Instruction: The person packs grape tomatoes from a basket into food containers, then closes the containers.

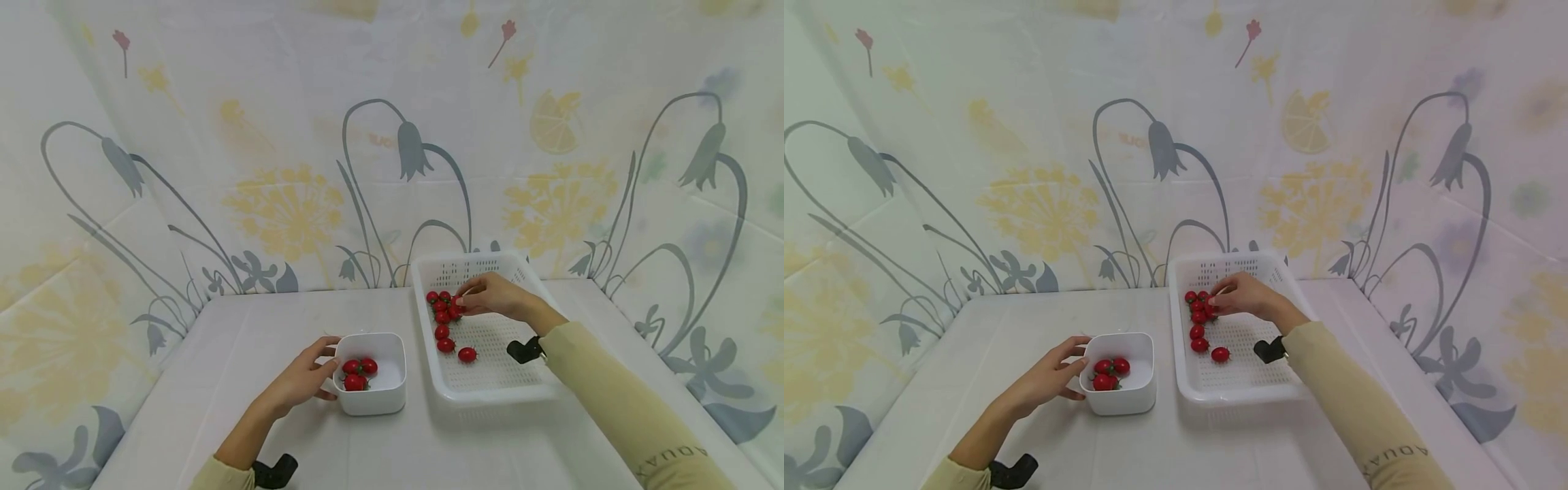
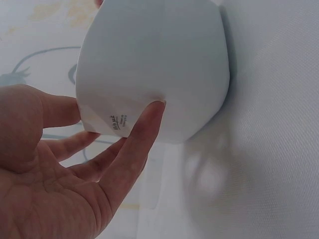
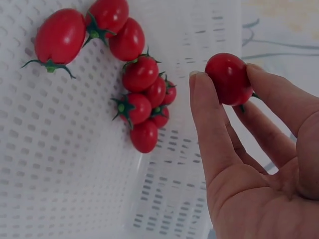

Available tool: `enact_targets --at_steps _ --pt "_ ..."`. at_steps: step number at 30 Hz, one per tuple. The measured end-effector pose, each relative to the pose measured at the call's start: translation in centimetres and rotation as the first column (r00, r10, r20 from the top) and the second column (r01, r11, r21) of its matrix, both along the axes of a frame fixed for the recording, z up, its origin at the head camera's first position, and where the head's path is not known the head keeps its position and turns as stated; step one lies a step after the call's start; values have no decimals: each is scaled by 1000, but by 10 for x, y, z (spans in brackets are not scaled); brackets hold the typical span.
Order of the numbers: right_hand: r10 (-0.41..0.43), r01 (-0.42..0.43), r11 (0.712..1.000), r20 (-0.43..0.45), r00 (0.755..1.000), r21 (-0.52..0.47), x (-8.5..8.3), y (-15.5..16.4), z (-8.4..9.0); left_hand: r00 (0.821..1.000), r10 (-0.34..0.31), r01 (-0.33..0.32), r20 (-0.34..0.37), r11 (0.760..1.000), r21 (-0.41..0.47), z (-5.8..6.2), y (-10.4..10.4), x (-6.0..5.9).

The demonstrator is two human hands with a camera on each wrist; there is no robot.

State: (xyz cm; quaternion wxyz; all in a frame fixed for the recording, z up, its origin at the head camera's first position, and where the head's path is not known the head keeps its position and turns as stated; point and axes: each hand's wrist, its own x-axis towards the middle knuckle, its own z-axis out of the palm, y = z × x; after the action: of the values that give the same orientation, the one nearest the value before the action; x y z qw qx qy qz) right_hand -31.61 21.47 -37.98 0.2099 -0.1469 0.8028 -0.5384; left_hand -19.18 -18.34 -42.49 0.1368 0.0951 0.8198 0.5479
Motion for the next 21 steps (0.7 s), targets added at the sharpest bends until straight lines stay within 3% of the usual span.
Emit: enact_targets --at_steps 21 --pt "79 -84 995 -76 994 -54 20 -13 20 1000 16 -16 8 1000 1 -1 0 -2"
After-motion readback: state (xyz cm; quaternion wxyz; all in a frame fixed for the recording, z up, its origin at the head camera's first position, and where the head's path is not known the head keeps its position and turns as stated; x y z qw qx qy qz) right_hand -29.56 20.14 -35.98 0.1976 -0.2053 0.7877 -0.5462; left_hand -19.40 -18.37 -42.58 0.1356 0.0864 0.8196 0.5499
